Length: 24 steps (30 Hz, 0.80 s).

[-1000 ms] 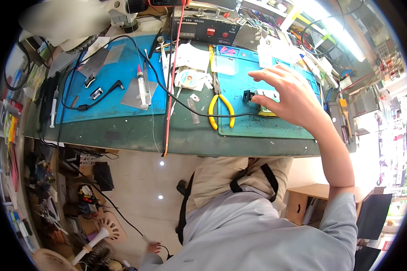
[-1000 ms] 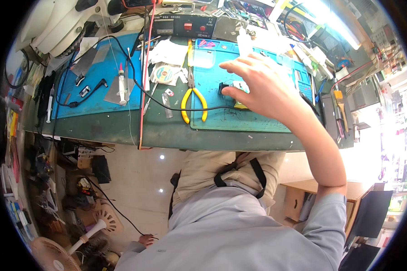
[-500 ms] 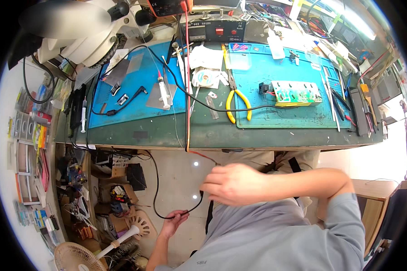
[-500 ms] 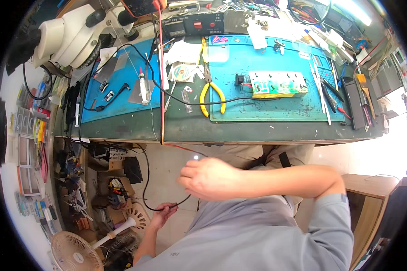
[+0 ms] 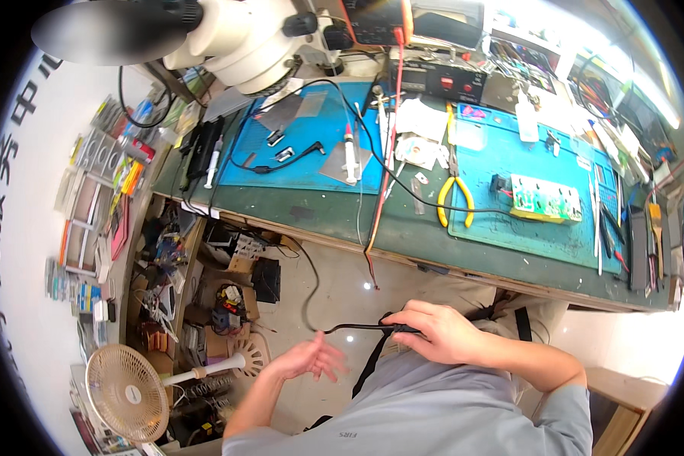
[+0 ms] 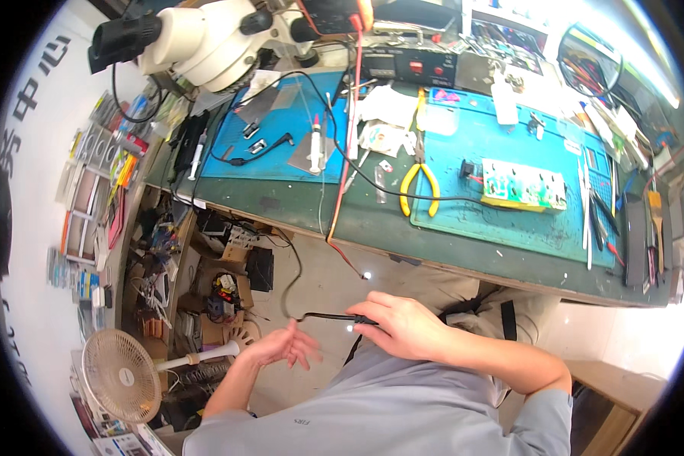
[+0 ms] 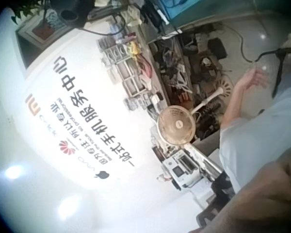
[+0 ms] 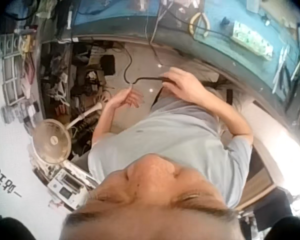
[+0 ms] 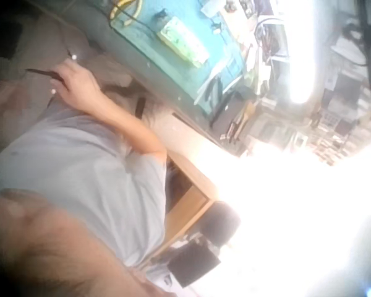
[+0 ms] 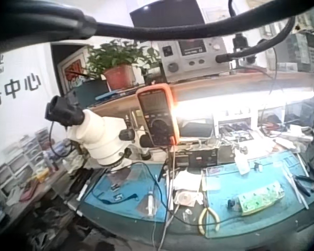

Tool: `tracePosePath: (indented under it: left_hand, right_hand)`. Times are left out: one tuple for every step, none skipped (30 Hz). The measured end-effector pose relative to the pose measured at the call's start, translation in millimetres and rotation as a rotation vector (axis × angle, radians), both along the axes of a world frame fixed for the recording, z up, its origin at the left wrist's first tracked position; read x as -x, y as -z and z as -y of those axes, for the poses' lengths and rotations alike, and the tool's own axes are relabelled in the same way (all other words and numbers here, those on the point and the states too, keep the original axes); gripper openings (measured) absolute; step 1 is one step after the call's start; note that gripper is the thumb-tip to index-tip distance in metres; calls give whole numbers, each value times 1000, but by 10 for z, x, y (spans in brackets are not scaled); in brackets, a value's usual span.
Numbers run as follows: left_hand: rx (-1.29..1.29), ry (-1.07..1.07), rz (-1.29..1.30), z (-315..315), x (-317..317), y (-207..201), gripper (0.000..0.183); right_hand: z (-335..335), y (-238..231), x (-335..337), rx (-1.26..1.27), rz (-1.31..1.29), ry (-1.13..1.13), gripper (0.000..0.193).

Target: The person uses a soldering iron to apply heat to various points on a green circuit board. They flip the board over to inspect the underside and continue soldering. The person also uses pliers to trim excess wire leads and manipulates a small electronic component before placing it on the board.

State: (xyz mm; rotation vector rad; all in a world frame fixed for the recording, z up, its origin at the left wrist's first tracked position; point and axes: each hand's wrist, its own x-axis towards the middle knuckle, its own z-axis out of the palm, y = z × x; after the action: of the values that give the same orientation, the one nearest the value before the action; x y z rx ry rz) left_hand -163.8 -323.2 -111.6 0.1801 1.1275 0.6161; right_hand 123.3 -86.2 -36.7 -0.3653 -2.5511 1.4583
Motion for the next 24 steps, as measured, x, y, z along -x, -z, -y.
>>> tracePosePath:
  left_hand:
    - [-60, 135, -157, -179, -56, -250, 45]
    - [-124, 267, -308, -362, -129, -474, 43]
    - [-185, 406, -459, -475, -229, -631, 41]
    - [-373, 74, -511, -490, -352, -707, 37]
    - [-600, 128, -711, -658, -502, -859, 37]
    - [-838, 186, -896, -956, -656, -1095, 38]
    - [-1083, 233, -1079, -1181, -744, -1226, 39]
    - [-1071, 271, -1076, -1278, -788, -1280, 43]
    - [-1068, 306, -1069, -1382, -832, -1306, 47]
    - [-1065, 343, -1061, -1493, -869, -1313, 52]
    - [-1205, 325, -1085, -1626, -897, -1297, 53]
    - [-1343, 301, -1105, -1761, -926, -1280, 53]
    - [-1481, 270, -1122, -1863, -963, -1252, 53]
    - [-1345, 219, -880, -1908, -1013, -1233, 46]
    - [-1193, 222, -755, -1953, -1040, -1274, 43]
    - [-1040, 224, -632, -1991, -1053, -1372, 40]
    - [-887, 224, -507, -2050, -1043, -1442, 37]
    - [-897, 215, -574, -2118, -989, -1463, 35]
    - [-943, 181, -665, -2181, -922, -1434, 32]
    - [-1040, 166, -741, -2306, -899, -1439, 31]
    - [-1141, 155, -815, -2450, -880, -1468, 30]
    - [-1093, 163, -907, -2538, -924, -1618, 27]
    - [-1129, 162, -931, -2611, -938, -1625, 26]
    - [-1164, 160, -956, -2674, -950, -1623, 25]
  right_hand:
    - [-23, -78, -17, -58, -23, -1, 30]
    - [-37, -155, -37, -122, -39, -3, 31]
    - [-54, -201, -59, -183, -56, 1, 31]
    - [-45, -210, -60, -248, -100, -57, 37]
    - [-36, -254, -47, -293, -128, -58, 35]
    - [-48, -319, -33, -340, -145, -47, 34]
    - [-79, -373, -17, -390, -163, -37, 32]
    - [-126, -463, -7, -447, -185, 1, 27]
    - [-197, -497, -47, -458, -200, 18, 27]
    - [-266, -526, -95, -468, -215, 35, 27]
    - [-337, -547, -142, -475, -227, 51, 27]
    - [-412, -596, -189, -477, -257, 63, 28]
    - [-483, -644, -242, -486, -258, 54, 28]
    - [-553, -695, -294, -495, -259, 39, 27]
    - [-623, -756, -340, -503, -261, 21, 27]
    - [-693, -842, -374, -386, -269, 48, 28]
    - [-793, -934, -438, -333, -220, 112, 36]
    - [-927, -1027, -485, -432, -193, 242, 37]
    - [-1098, -1100, -518, -531, -167, 368, 39]
    - [-1321, -1126, -542, -671, -113, 442, 42]
    - [-1529, -1131, -572, -815, -58, 521, 44]
    - [-1671, -1070, -592, -867, -4, 515, 47]
    - [-1735, -1031, -574, -834, 71, 464, 47]
    - [-1784, -1003, -541, -800, 146, 413, 47]
